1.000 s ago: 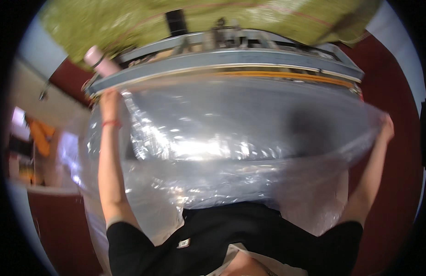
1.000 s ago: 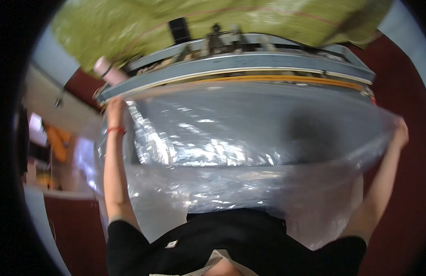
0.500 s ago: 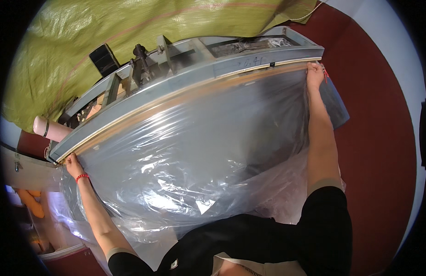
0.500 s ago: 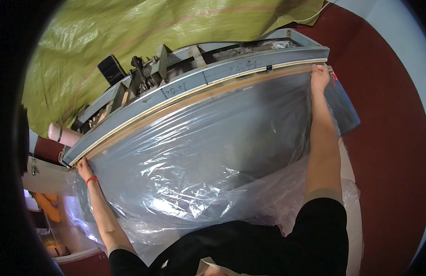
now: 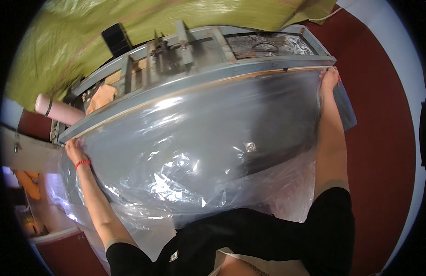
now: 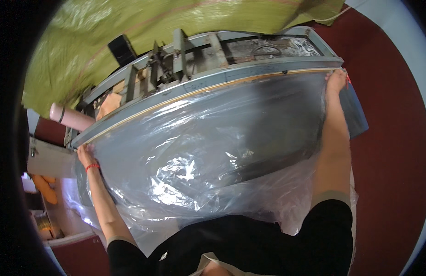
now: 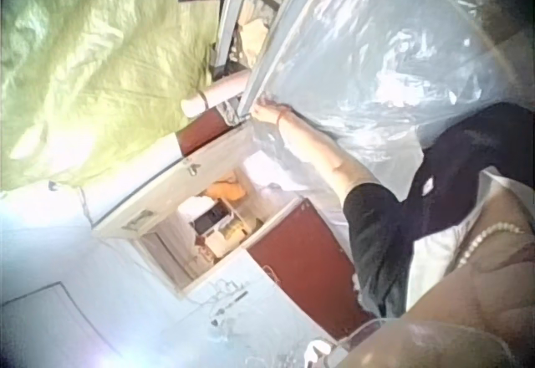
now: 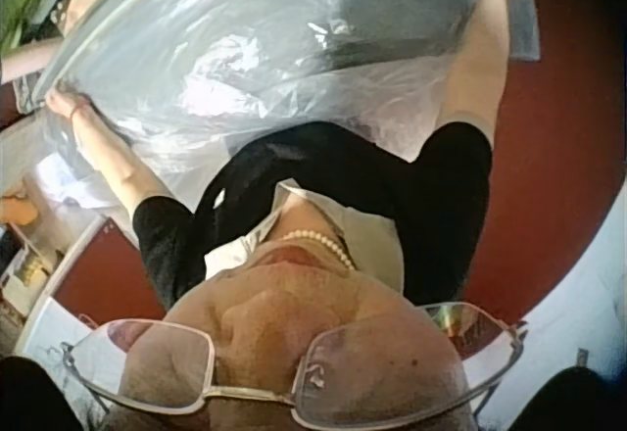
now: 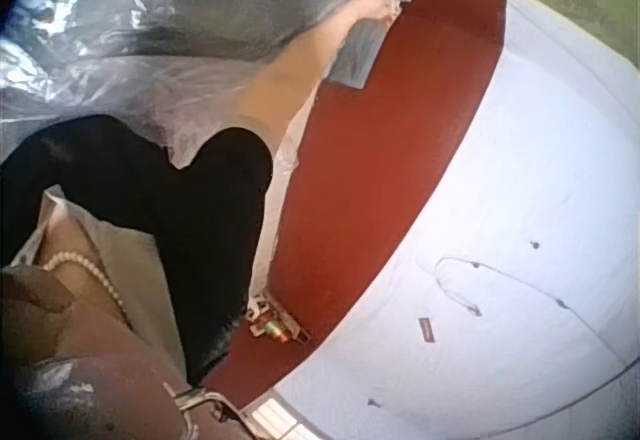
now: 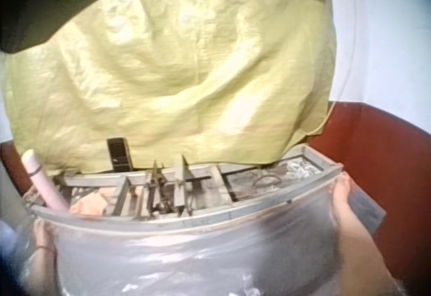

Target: The recorder is wrapping foam sheets in plastic film and sealing them.

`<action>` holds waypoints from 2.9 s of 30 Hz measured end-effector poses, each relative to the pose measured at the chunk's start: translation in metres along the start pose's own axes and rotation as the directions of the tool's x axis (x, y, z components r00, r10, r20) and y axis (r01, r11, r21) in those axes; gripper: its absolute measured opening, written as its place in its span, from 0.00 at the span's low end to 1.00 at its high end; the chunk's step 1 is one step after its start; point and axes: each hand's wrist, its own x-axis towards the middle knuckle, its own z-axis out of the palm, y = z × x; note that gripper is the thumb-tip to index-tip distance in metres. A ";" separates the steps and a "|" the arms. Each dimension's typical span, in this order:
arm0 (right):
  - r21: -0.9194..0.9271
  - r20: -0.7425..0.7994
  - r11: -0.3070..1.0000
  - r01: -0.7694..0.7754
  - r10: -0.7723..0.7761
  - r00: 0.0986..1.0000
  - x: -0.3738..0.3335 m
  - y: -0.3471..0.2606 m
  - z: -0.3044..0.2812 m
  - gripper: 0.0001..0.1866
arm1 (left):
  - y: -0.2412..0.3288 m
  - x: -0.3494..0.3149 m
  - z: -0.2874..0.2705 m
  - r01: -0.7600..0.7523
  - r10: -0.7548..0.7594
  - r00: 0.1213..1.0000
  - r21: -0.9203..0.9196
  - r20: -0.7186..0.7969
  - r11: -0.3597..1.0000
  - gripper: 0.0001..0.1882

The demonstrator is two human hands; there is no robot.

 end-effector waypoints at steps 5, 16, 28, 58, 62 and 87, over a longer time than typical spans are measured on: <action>-0.641 -0.200 0.741 0.200 -0.414 0.888 -0.044 -0.045 0.025 0.17 | 0.027 -0.016 -0.006 0.031 -0.058 0.990 0.197 0.131 0.980 0.04; 0.456 0.787 0.739 0.496 -0.595 0.163 -0.411 -0.216 0.167 0.11 | 0.151 -0.127 -0.055 -0.280 0.281 0.945 -0.029 0.166 0.960 0.03; -0.089 0.740 0.940 0.328 -0.158 0.654 -0.242 -0.080 0.042 0.09 | 0.080 -0.173 -0.097 -0.680 0.051 0.715 0.678 0.697 0.279 0.30; -0.623 0.408 0.615 0.484 -0.272 0.871 -0.132 -0.017 -0.128 0.15 | 0.144 -0.316 0.072 0.297 -0.265 0.729 0.057 0.631 0.953 0.05; -0.615 0.417 0.622 0.484 -0.264 0.870 -0.132 -0.014 -0.120 0.15 | 0.096 -0.248 0.078 0.482 -0.428 0.725 0.047 0.539 0.875 0.06; 0.272 0.235 0.958 -0.092 0.027 0.972 -0.121 -0.030 -0.046 0.09 | 0.075 -0.174 0.123 0.109 -0.106 0.986 -0.020 0.131 0.994 0.10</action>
